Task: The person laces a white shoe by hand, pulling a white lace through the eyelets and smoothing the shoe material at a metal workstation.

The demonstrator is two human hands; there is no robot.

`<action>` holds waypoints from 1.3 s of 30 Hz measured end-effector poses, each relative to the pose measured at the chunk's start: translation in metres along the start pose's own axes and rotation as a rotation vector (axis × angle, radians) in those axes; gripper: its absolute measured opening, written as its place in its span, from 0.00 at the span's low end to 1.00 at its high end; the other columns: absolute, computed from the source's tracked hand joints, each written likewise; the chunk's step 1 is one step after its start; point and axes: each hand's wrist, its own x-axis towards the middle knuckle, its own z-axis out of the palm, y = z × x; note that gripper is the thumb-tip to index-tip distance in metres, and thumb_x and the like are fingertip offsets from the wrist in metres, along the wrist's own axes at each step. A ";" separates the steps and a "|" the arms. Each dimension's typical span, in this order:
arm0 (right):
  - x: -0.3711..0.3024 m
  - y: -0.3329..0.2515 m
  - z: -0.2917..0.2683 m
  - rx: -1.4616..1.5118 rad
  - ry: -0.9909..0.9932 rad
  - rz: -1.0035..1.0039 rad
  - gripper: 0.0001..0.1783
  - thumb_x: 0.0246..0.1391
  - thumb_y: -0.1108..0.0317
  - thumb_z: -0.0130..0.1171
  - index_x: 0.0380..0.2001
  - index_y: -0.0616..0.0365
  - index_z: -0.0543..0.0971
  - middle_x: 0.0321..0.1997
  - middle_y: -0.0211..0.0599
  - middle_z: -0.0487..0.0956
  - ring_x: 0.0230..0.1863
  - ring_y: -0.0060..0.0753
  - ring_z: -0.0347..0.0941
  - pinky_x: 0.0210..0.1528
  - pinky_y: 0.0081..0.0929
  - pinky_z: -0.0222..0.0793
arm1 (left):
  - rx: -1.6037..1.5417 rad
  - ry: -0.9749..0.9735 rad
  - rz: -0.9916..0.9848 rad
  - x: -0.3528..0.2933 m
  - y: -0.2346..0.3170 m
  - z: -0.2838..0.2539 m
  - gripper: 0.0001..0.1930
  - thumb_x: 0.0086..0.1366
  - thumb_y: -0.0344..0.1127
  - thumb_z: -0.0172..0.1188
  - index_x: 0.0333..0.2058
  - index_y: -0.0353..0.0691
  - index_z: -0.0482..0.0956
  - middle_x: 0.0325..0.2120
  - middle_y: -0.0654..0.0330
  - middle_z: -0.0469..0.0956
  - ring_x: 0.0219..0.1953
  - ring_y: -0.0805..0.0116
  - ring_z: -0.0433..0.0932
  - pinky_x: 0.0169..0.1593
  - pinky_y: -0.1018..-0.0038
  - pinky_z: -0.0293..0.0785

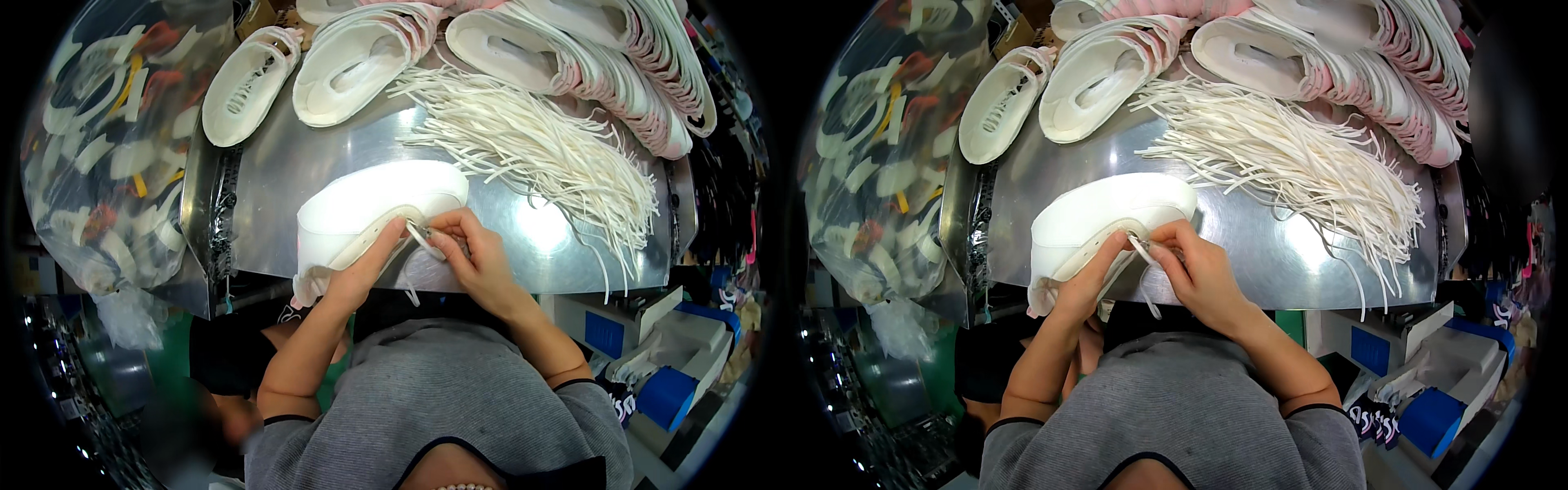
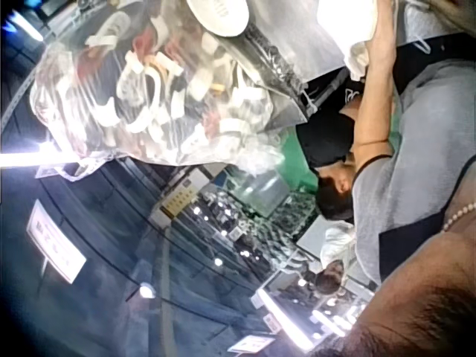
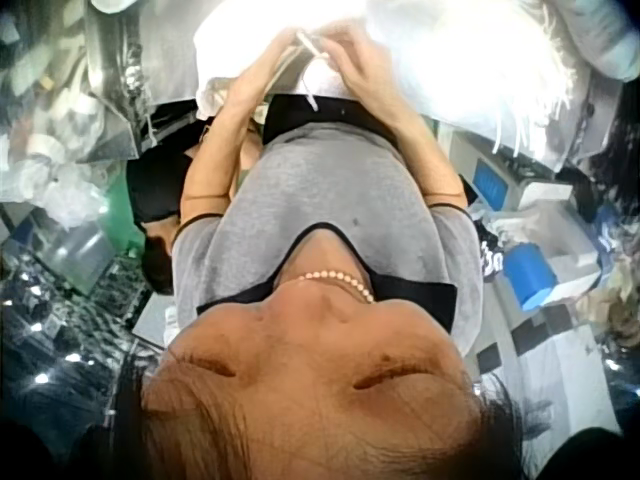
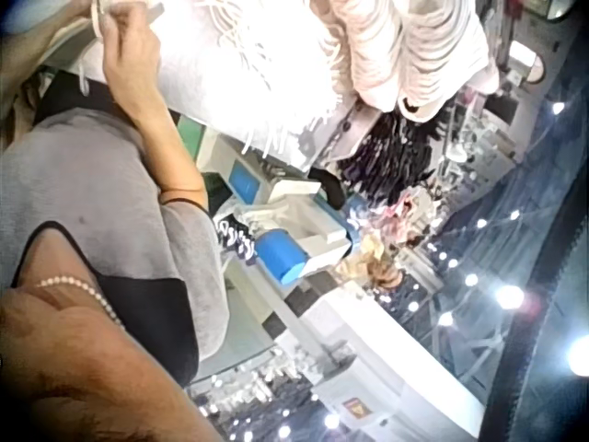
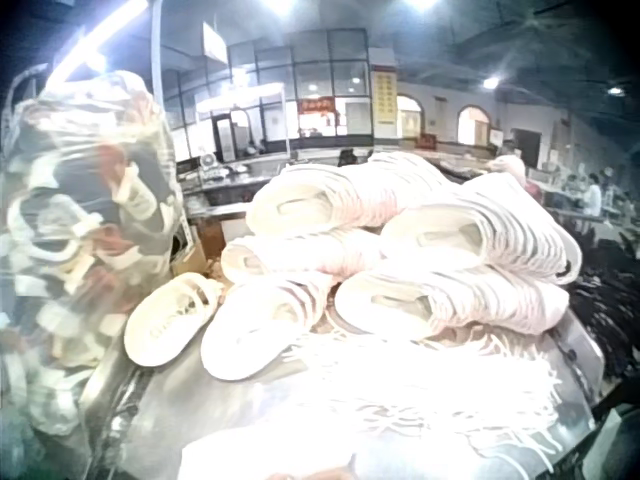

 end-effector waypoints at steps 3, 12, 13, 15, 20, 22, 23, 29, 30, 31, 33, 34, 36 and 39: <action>0.006 0.000 -0.006 -0.086 -0.088 -0.053 0.07 0.62 0.71 0.55 0.41 0.62 0.73 0.32 0.42 0.83 0.36 0.38 0.82 0.39 0.27 0.75 | -0.015 -0.003 0.014 -0.002 0.002 0.004 0.15 0.67 0.38 0.61 0.48 0.35 0.80 0.42 0.60 0.80 0.44 0.73 0.78 0.47 0.79 0.73; 0.014 -0.001 -0.005 -0.175 -0.159 -0.005 0.06 0.59 0.72 0.55 0.38 0.62 0.73 0.29 0.43 0.82 0.31 0.45 0.81 0.33 0.32 0.74 | 0.529 0.011 0.399 -0.010 0.001 0.003 0.12 0.65 0.35 0.61 0.45 0.36 0.80 0.38 0.56 0.82 0.39 0.68 0.80 0.43 0.74 0.74; 0.015 -0.003 0.000 -0.260 -0.129 0.041 0.07 0.60 0.70 0.55 0.38 0.61 0.72 0.28 0.42 0.81 0.30 0.46 0.80 0.33 0.35 0.74 | 0.731 0.025 0.515 -0.012 0.013 0.007 0.12 0.64 0.33 0.60 0.45 0.36 0.80 0.37 0.53 0.82 0.38 0.62 0.81 0.42 0.70 0.75; 0.017 -0.003 0.014 -0.343 -0.098 0.092 0.07 0.60 0.68 0.54 0.37 0.60 0.72 0.26 0.41 0.81 0.30 0.47 0.79 0.32 0.37 0.74 | 1.070 -0.080 0.610 -0.020 0.023 0.008 0.15 0.63 0.35 0.61 0.47 0.36 0.79 0.39 0.52 0.82 0.41 0.59 0.81 0.45 0.67 0.75; 0.018 -0.012 -0.015 -0.526 -0.292 0.199 0.10 0.60 0.62 0.53 0.38 0.56 0.74 0.24 0.38 0.81 0.30 0.46 0.79 0.34 0.39 0.72 | 0.586 -0.049 0.177 -0.014 -0.002 0.005 0.21 0.66 0.42 0.59 0.54 0.37 0.75 0.50 0.53 0.77 0.53 0.60 0.74 0.56 0.66 0.68; 0.006 -0.025 -0.050 -0.575 -0.237 0.100 0.09 0.60 0.65 0.54 0.40 0.58 0.76 0.24 0.38 0.80 0.27 0.40 0.78 0.33 0.33 0.72 | 0.432 -0.163 -0.233 0.008 -0.043 -0.018 0.24 0.70 0.46 0.53 0.58 0.37 0.71 0.57 0.53 0.71 0.61 0.61 0.66 0.63 0.66 0.61; 0.001 -0.021 -0.058 -0.559 -0.114 0.077 0.11 0.60 0.65 0.55 0.42 0.58 0.76 0.29 0.42 0.81 0.32 0.43 0.79 0.37 0.35 0.73 | 0.398 -0.215 -0.235 0.002 -0.017 -0.020 0.29 0.71 0.56 0.48 0.55 0.35 0.73 0.51 0.56 0.75 0.52 0.64 0.71 0.59 0.71 0.63; 0.032 0.043 0.002 -0.331 -0.072 0.042 0.39 0.43 0.48 0.67 0.54 0.62 0.70 0.48 0.53 0.78 0.51 0.53 0.75 0.54 0.41 0.69 | 0.140 -0.104 -0.160 0.024 -0.040 -0.094 0.24 0.68 0.36 0.57 0.59 0.29 0.68 0.56 0.53 0.73 0.55 0.64 0.74 0.57 0.73 0.70; 0.025 0.042 0.008 -0.312 -0.063 0.032 0.39 0.42 0.47 0.68 0.54 0.60 0.71 0.48 0.52 0.79 0.50 0.53 0.75 0.52 0.42 0.69 | 0.216 0.005 -0.150 0.002 -0.020 -0.068 0.23 0.66 0.33 0.60 0.57 0.29 0.70 0.54 0.53 0.74 0.53 0.65 0.75 0.55 0.73 0.71; 0.022 0.045 0.004 -0.307 -0.049 0.015 0.39 0.42 0.47 0.68 0.54 0.60 0.71 0.48 0.52 0.79 0.50 0.53 0.75 0.52 0.42 0.69 | 0.323 -0.015 -0.122 0.008 -0.025 -0.076 0.23 0.67 0.35 0.58 0.59 0.33 0.71 0.55 0.54 0.74 0.54 0.65 0.73 0.57 0.72 0.67; 0.025 0.047 0.009 -0.307 -0.027 0.007 0.38 0.42 0.48 0.68 0.53 0.57 0.72 0.47 0.49 0.79 0.49 0.53 0.76 0.50 0.43 0.70 | 0.430 -0.035 -0.041 0.019 -0.036 -0.100 0.22 0.67 0.38 0.57 0.58 0.37 0.73 0.55 0.55 0.74 0.55 0.66 0.71 0.59 0.69 0.64; 0.032 0.042 0.021 -0.299 -0.058 0.012 0.36 0.42 0.48 0.67 0.54 0.53 0.72 0.46 0.48 0.80 0.48 0.53 0.76 0.50 0.42 0.70 | 0.440 -0.018 0.010 0.013 -0.038 -0.117 0.21 0.67 0.38 0.57 0.55 0.36 0.76 0.55 0.56 0.74 0.55 0.66 0.71 0.59 0.69 0.64; 0.022 0.023 0.039 -0.273 -0.136 0.104 0.35 0.46 0.45 0.64 0.56 0.48 0.73 0.50 0.48 0.79 0.53 0.50 0.75 0.56 0.44 0.68 | 0.586 0.013 -0.169 -0.018 -0.022 -0.111 0.21 0.70 0.41 0.52 0.56 0.34 0.74 0.52 0.56 0.77 0.54 0.65 0.73 0.58 0.70 0.66; 0.007 0.030 0.047 -0.072 -0.122 0.101 0.29 0.53 0.54 0.65 0.51 0.62 0.72 0.42 0.43 0.79 0.39 0.46 0.78 0.44 0.37 0.74 | 1.071 -0.170 -0.445 -0.041 -0.010 -0.098 0.15 0.66 0.36 0.51 0.48 0.39 0.77 0.41 0.51 0.81 0.39 0.60 0.80 0.45 0.66 0.76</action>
